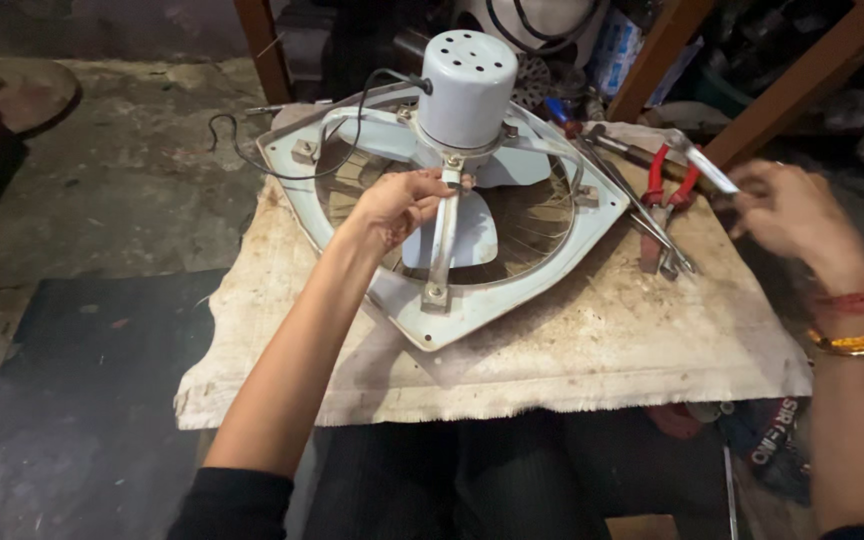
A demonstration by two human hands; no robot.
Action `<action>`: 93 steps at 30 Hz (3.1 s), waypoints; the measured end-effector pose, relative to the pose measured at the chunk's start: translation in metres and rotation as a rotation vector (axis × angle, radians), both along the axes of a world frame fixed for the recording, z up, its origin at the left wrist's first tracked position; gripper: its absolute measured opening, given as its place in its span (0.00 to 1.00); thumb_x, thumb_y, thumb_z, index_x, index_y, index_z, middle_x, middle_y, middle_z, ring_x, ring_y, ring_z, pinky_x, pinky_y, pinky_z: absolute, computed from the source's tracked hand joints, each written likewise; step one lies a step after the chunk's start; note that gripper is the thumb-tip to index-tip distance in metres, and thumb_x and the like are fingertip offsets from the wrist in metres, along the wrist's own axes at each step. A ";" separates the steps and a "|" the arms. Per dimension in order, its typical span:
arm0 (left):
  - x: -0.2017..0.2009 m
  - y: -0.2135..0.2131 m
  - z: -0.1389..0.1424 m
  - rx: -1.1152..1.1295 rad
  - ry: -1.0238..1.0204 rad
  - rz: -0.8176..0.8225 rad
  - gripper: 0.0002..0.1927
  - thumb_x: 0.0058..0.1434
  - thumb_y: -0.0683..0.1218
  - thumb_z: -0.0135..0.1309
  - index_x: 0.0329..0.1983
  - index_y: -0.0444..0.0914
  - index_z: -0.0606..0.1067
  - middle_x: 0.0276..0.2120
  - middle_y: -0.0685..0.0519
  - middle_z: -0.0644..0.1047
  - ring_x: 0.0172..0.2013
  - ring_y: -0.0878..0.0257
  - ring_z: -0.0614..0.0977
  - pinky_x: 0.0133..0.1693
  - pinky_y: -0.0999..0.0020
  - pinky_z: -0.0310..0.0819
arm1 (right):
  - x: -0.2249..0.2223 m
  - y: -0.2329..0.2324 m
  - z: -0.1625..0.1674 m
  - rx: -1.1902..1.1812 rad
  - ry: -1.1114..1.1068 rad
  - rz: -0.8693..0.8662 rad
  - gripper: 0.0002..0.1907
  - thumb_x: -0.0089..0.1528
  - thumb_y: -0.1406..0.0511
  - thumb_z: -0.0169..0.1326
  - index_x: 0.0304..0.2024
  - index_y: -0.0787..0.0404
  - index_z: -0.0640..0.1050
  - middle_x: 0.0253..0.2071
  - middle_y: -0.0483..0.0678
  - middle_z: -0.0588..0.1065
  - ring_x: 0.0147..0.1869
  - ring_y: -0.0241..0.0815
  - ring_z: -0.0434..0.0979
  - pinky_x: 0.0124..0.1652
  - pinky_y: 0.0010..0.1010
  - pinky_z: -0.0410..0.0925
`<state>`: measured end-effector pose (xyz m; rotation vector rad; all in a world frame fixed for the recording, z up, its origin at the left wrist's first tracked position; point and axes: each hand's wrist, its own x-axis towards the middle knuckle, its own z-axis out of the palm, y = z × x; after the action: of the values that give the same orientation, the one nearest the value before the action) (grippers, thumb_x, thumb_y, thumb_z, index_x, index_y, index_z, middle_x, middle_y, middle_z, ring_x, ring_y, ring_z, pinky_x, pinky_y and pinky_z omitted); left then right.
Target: The person is repairing a ceiling fan by tightening the central nut that secures the fan blades to the motor housing. They use a wrench to turn the nut while holding the fan assembly steady with their other hand. The fan is placed on a cloth on the floor during the repair.
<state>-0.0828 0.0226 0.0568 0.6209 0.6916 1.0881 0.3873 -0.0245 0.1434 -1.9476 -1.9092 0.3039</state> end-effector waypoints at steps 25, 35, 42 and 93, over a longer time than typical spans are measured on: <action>0.012 0.014 -0.022 0.088 -0.090 -0.109 0.20 0.55 0.30 0.56 0.53 0.21 0.72 0.45 0.40 0.80 0.46 0.58 0.84 0.54 0.74 0.78 | -0.192 0.037 0.040 0.167 0.076 0.778 0.25 0.59 0.76 0.55 0.52 0.44 0.84 0.37 0.43 0.79 0.36 0.34 0.74 0.37 0.29 0.70; 0.014 0.008 -0.016 0.110 -0.106 -0.060 0.20 0.54 0.28 0.53 0.52 0.19 0.72 0.46 0.36 0.80 0.47 0.56 0.85 0.54 0.72 0.75 | -0.186 0.079 0.051 -0.155 0.083 0.705 0.25 0.60 0.75 0.58 0.56 0.45 0.83 0.34 0.49 0.80 0.37 0.33 0.70 0.40 0.32 0.69; 0.015 0.011 -0.021 0.085 -0.127 -0.063 0.22 0.54 0.28 0.53 0.54 0.20 0.71 0.46 0.36 0.80 0.46 0.54 0.85 0.52 0.72 0.81 | -0.189 0.106 0.049 -0.125 0.043 0.817 0.24 0.58 0.76 0.58 0.54 0.49 0.82 0.42 0.44 0.83 0.43 0.31 0.77 0.48 0.27 0.71; 0.019 0.009 -0.020 0.292 -0.501 -0.259 0.16 0.63 0.25 0.59 0.55 0.18 0.75 0.42 0.38 0.82 0.27 0.65 0.80 0.26 0.75 0.74 | -0.186 0.129 0.060 -0.273 0.040 0.839 0.23 0.59 0.74 0.59 0.55 0.49 0.84 0.47 0.46 0.81 0.37 0.39 0.69 0.39 0.41 0.69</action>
<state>-0.0635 0.0317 0.0367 0.6317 0.0155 1.0513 0.2013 0.1047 0.2031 -1.1408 -2.6738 0.8554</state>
